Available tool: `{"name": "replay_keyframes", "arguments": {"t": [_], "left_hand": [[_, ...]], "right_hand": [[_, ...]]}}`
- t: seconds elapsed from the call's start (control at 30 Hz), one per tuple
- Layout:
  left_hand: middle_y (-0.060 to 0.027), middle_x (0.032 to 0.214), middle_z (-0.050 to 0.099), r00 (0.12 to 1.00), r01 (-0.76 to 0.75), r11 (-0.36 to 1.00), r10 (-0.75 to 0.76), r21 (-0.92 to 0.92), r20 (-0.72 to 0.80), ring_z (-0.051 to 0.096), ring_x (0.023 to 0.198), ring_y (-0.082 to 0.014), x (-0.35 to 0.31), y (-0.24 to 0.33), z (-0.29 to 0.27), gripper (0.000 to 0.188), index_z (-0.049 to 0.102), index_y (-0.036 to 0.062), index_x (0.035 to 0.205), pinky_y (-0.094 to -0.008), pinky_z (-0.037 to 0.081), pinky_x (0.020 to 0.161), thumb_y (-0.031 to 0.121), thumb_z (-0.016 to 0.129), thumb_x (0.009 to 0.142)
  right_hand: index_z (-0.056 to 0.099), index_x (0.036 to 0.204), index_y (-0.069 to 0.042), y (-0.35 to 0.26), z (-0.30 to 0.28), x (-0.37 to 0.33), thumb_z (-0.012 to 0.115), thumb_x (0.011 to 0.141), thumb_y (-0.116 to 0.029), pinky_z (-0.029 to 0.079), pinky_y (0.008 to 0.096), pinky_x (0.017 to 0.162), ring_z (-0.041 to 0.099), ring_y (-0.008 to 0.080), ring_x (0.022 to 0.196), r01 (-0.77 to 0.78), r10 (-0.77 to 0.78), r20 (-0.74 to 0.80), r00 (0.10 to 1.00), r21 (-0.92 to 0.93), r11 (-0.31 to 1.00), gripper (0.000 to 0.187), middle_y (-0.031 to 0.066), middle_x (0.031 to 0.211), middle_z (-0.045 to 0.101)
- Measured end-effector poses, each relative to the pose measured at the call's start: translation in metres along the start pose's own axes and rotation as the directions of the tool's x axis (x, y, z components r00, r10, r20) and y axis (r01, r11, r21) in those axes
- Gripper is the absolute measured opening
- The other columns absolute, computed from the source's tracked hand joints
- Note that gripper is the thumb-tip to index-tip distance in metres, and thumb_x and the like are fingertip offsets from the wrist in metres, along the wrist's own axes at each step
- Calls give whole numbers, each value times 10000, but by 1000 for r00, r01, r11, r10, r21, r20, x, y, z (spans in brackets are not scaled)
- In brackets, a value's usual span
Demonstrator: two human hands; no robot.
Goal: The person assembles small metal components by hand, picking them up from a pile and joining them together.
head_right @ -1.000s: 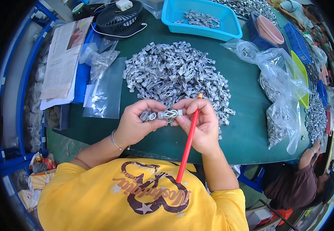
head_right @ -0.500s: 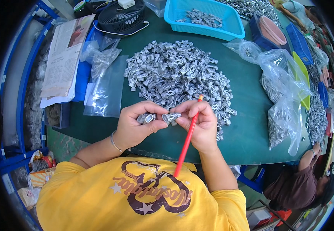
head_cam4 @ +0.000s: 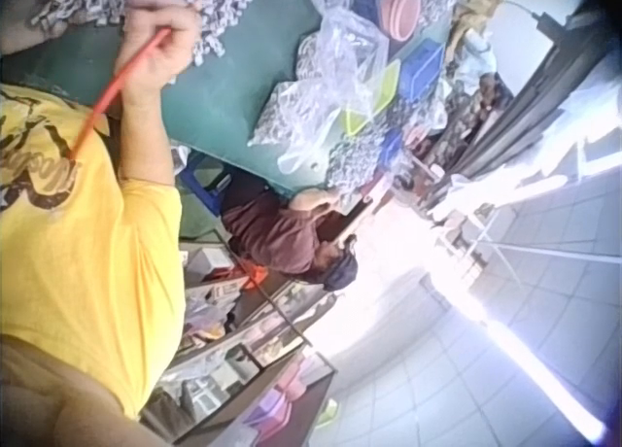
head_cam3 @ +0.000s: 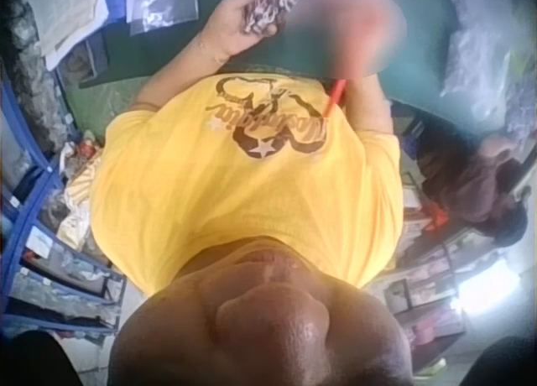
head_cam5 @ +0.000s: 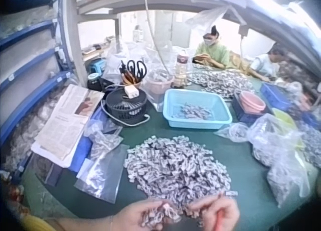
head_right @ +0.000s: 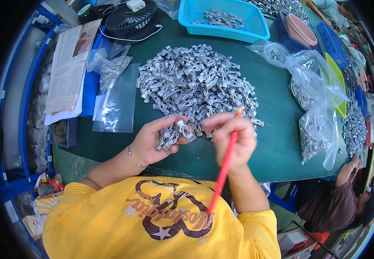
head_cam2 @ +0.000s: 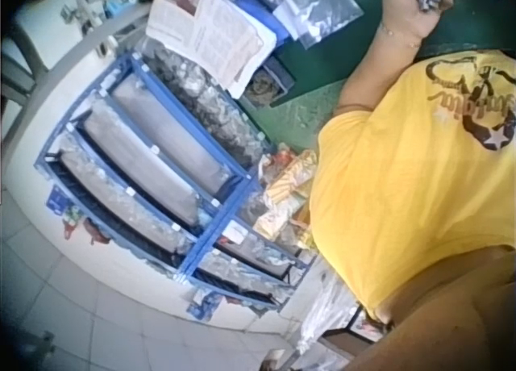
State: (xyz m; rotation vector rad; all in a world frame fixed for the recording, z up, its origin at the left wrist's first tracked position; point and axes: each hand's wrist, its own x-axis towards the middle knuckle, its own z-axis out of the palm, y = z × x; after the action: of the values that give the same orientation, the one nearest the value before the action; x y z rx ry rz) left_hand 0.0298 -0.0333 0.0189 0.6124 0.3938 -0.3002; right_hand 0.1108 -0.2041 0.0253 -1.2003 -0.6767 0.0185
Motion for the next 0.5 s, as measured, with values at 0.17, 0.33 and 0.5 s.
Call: {"name": "replay_keyframes", "arguments": {"t": [0.17,0.33,0.5], "left_hand": [[-83,875,539,972,115,933,-36,-340,231,571,811,-203,7,-7,-23,200,544,66,914,-232,449,496,249,467,895],[-84,853,485,962,104,915,7,-389,273,552,951,-257,10,-1,-18,220,514,44,843,-388,565,710,246,448,902],[-81,874,528,941,120,907,25,-403,338,548,918,-230,8,-1,-13,175,528,61,850,-338,561,648,227,492,888]], "right_hand": [[423,807,-32,-10,-41,12,538,847,-25,458,240,604,536,125,618,-194,148,-254,956,-170,966,122,117,777,594],[451,721,-37,0,-46,-2,668,656,85,447,278,621,550,181,690,53,125,186,974,-735,676,258,91,782,593],[449,704,-33,5,-40,-6,665,690,67,466,287,591,576,170,678,-38,59,7,998,-697,717,238,98,784,600]]}}
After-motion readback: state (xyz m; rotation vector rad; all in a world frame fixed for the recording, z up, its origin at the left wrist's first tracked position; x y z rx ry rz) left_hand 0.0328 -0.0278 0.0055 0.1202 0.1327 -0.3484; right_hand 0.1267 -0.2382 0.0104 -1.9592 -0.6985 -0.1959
